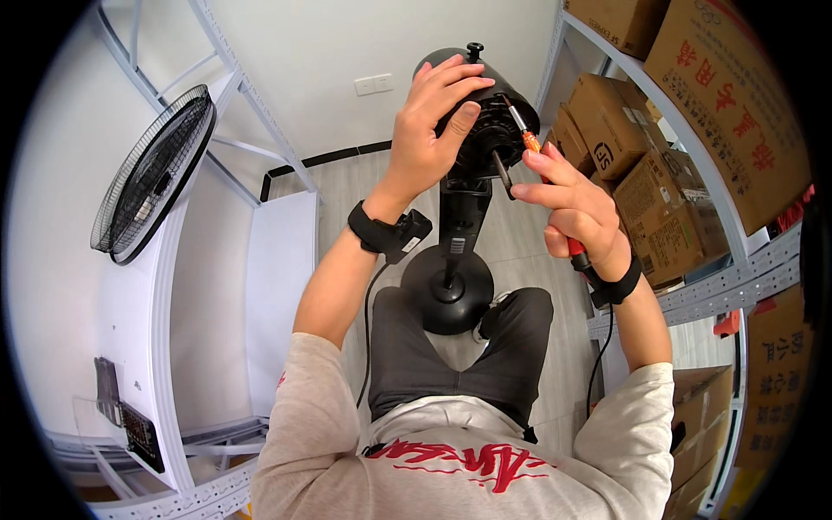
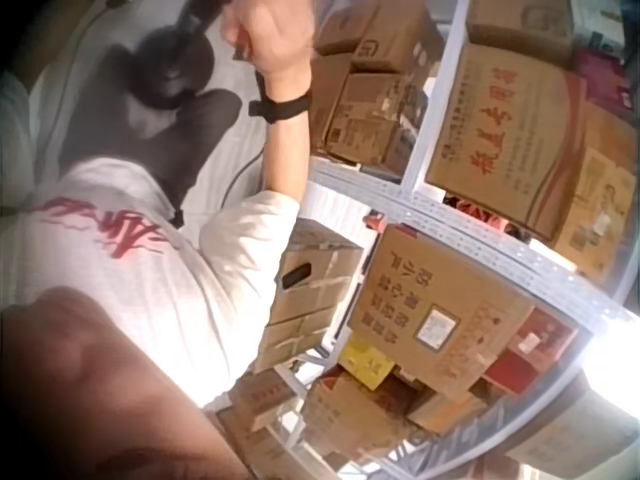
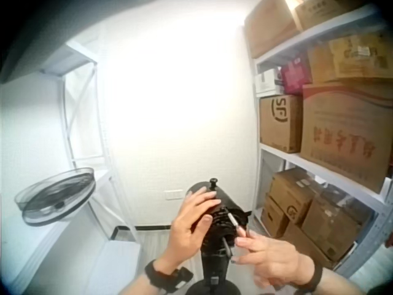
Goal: The person uses a screwdriver to remove screws from the back of a standing fan, detaches the rear cover, and removes the motor assembly from the fan housing.
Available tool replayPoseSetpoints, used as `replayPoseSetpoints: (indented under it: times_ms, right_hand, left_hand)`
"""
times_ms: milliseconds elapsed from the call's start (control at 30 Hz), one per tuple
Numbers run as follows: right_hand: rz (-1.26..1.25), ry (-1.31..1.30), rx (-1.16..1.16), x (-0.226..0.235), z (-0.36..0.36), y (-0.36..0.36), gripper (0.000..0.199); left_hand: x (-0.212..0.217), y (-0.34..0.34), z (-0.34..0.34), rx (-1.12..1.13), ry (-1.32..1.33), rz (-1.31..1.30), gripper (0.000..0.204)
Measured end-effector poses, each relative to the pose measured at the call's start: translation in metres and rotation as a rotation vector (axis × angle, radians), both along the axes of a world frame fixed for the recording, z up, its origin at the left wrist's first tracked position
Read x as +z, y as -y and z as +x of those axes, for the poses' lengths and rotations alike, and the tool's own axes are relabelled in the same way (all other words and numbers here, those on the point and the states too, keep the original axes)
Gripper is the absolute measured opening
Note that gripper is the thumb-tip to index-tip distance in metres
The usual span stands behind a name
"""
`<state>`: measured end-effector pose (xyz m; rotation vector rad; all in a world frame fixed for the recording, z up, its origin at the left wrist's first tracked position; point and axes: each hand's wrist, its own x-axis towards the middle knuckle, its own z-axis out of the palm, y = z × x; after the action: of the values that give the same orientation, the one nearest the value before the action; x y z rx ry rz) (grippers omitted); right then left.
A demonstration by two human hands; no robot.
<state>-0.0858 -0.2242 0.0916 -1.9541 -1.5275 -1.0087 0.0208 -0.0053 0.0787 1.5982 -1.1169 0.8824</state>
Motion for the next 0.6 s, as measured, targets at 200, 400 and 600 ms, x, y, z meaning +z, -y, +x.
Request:
replayPoseSetpoints:
  times_ms: [200,400,600]
  right_hand:
    - [-0.001,0.034,-0.045,-0.02,0.009,0.01,0.02]
    - [-0.091,0.205,-0.125,-0.026,0.017,0.014,0.02]
    - [-0.132,0.262,-0.157,-0.036,0.025,0.015,0.022]
  left_hand:
    - [0.002,-0.002,-0.003,0.015,-0.016,0.029,0.03]
    - [0.004,-0.002,-0.006,0.027,-0.029,0.037,0.03]
    - [0.004,-0.001,-0.011,0.042,-0.062,0.023,0.029]
